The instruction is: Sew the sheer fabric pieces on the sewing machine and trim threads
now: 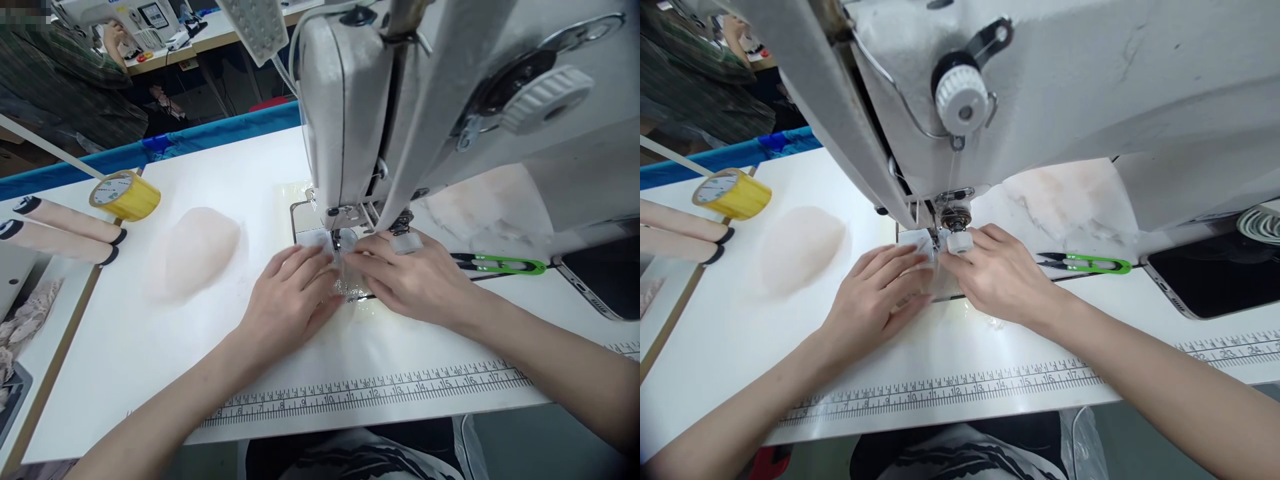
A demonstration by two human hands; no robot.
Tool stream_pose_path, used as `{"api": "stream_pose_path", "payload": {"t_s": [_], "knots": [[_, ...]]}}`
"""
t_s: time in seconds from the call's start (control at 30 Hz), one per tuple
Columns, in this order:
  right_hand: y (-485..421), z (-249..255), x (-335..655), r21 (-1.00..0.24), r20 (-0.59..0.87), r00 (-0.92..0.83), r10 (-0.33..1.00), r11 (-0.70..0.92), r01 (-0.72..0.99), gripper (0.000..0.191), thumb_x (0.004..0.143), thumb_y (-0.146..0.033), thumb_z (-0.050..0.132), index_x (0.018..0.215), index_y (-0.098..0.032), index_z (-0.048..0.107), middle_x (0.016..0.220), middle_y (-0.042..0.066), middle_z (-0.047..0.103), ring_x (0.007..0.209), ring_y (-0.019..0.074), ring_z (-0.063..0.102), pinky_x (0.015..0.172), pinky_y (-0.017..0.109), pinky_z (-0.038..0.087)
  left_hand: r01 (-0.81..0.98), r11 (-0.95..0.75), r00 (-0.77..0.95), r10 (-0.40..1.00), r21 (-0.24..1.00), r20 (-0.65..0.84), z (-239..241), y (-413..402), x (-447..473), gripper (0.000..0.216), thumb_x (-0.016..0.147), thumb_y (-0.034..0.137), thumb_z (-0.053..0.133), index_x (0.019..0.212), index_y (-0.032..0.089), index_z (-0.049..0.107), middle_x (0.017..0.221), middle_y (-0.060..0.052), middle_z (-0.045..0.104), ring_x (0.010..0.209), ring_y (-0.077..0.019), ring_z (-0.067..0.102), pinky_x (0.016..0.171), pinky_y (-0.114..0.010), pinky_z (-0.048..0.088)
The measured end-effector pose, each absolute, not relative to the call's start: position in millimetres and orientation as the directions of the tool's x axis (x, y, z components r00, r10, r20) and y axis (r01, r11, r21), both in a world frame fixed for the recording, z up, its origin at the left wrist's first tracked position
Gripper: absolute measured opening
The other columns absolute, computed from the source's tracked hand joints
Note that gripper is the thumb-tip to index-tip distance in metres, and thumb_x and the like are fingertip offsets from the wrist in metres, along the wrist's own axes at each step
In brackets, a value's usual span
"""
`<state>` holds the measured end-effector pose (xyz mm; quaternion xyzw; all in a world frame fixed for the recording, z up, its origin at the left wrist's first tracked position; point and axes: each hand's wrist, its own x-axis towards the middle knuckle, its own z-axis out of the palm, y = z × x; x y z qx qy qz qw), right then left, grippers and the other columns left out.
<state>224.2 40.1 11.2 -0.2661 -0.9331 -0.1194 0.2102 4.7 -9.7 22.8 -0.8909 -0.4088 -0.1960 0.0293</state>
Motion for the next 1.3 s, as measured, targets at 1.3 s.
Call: {"api": "stream_pose_path", "payload": {"t_s": [1.3], "knots": [[34.1, 11.7, 225.3, -0.055, 0.515, -0.710, 0.481, 0.845, 0.532, 0.026, 0.096, -0.017, 0.050, 0.080, -0.019, 0.071, 0.074, -0.001, 0.072, 0.067, 0.0141, 0.059, 0.060, 0.028, 0.035, 0.683, -0.725, 0.661, 0.664, 0.085, 0.351, 12.3, 9.6, -2.6, 0.025, 0.094, 0.023, 0.050, 0.079, 0.017, 0.070, 0.085, -0.006, 0.061, 0.062, -0.0122, 0.050, 0.049, -0.026, 0.036]]}}
